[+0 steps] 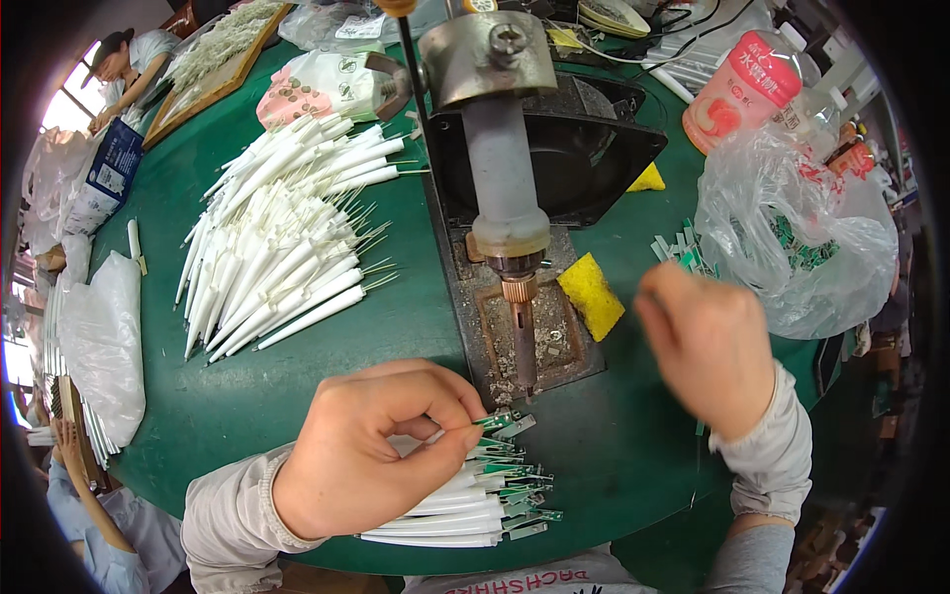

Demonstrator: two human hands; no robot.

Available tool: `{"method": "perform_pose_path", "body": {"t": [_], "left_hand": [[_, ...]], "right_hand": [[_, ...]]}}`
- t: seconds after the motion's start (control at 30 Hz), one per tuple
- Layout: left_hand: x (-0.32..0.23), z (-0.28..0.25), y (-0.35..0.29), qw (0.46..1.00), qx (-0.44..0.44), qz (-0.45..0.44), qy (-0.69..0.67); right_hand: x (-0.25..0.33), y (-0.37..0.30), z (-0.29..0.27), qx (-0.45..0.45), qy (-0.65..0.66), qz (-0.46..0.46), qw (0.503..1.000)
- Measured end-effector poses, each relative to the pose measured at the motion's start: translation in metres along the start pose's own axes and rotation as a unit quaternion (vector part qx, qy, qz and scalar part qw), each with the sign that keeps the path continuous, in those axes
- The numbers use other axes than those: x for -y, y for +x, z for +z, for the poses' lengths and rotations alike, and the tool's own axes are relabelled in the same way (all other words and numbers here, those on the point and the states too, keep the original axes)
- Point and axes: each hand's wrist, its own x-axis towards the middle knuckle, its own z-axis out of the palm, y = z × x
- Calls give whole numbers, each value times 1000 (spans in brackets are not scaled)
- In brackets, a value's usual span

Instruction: The person attaches wires from white tubes onto circuit boards using a stationary soldering iron and stacks the assembled pieces on the table.

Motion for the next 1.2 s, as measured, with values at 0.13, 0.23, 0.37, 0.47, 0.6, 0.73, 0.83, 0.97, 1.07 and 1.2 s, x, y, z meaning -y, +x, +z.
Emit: {"method": "perform_pose_path", "body": {"t": [0.13, 0.23, 0.37, 0.47, 0.6, 0.73, 0.83, 0.97, 1.07, 1.2], "left_hand": [[-5, -1, 0, 997, 14, 45, 63], [-4, -1, -1, 988, 16, 96, 116], [1, 2, -4, 962, 42, 183, 199], [5, 6, -5, 939, 61, 234, 245], [-3, 0, -4, 915, -9, 233, 329], [12, -25, 22, 792, -222, 250, 512], [22, -30, 36, 744, -257, 241, 568], [34, -30, 43, 722, -261, 248, 591], [36, -31, 44, 712, -261, 257, 598], [29, -28, 34, 791, -216, 260, 509]], "right_hand": [[-29, 6, 11, -7, -124, 66, 990], [-42, 8, 21, -18, -147, 39, 988], [-44, 11, 18, -19, -91, 29, 995], [-38, 11, 14, -16, -19, 25, 999], [-28, 10, 5, -18, 36, 14, 999], [-20, 8, 2, -18, 41, 7, 999], [-13, 7, -1, -22, 52, 6, 998], [-6, 3, -6, -15, 95, -8, 995], [1, 0, -15, 7, 140, -12, 990], [11, -1, -21, 62, 239, -22, 969]]}}
